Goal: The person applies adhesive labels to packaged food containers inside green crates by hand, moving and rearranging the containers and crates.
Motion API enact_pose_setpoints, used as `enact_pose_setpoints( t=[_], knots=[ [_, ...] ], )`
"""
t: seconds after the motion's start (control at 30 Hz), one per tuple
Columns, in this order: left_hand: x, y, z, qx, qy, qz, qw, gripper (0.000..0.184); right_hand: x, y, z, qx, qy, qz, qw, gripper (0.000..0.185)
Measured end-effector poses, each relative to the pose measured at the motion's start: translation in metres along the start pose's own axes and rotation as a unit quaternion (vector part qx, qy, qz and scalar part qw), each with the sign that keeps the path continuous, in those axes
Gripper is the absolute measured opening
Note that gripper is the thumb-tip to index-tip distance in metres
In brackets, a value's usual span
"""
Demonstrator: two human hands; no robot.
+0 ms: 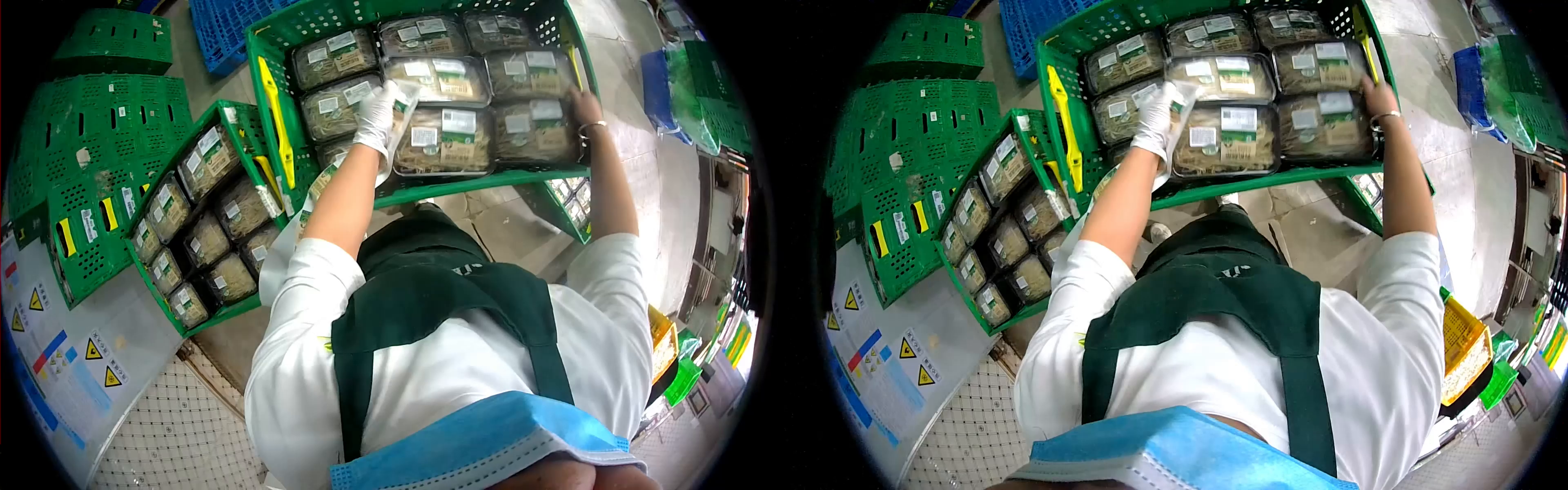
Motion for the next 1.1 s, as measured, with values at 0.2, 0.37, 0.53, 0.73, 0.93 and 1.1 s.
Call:
enact_pose_setpoints(
  t=[0.2,0.37,0.53,0.73,0.93,1.1],
  knots=[
    [-0.013,-0.013,-0.021,-0.468,-0.085,-0.043,0.879,0.048,0.032,-0.027,0.038,0.138,0.095,-0.065,0.984,0.042],
    [0.039,0.072,-0.027,-0.651,-0.081,-0.081,0.75,0.038,0.051,-0.115,0.02,0.212,0.246,0.229,0.917,0.049],
    [0.201,0.207,0.093,-0.451,-0.032,-0.047,0.891,0.034,0.063,-0.173,0.029,0.128,0.02,0.189,0.973,0.056],
    [0.409,0.201,0.331,-0.247,0.318,-0.022,0.915,0.035,0.254,-0.432,0.01,-0.257,-0.05,0.524,0.81,0.032],
    [0.548,0.171,0.485,-0.225,0.565,0.101,0.787,0.04,0.521,-0.681,-0.153,-0.115,-0.257,0.563,0.777,0.055],
    [0.579,0.14,0.527,-0.197,0.599,0.111,0.768,0.041,0.577,-0.777,-0.223,-0.164,-0.214,0.276,0.922,0.058]
  ],
)
Point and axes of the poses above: each hand's wrist, its own x-axis away from the middle knuckle, its own z-axis out of the back of the hand, y = z × x, the point moved 4 cm from there along -x, towards the middle knuckle, and after that the axes turned 11 degrees about x, right-handed, at the moved point
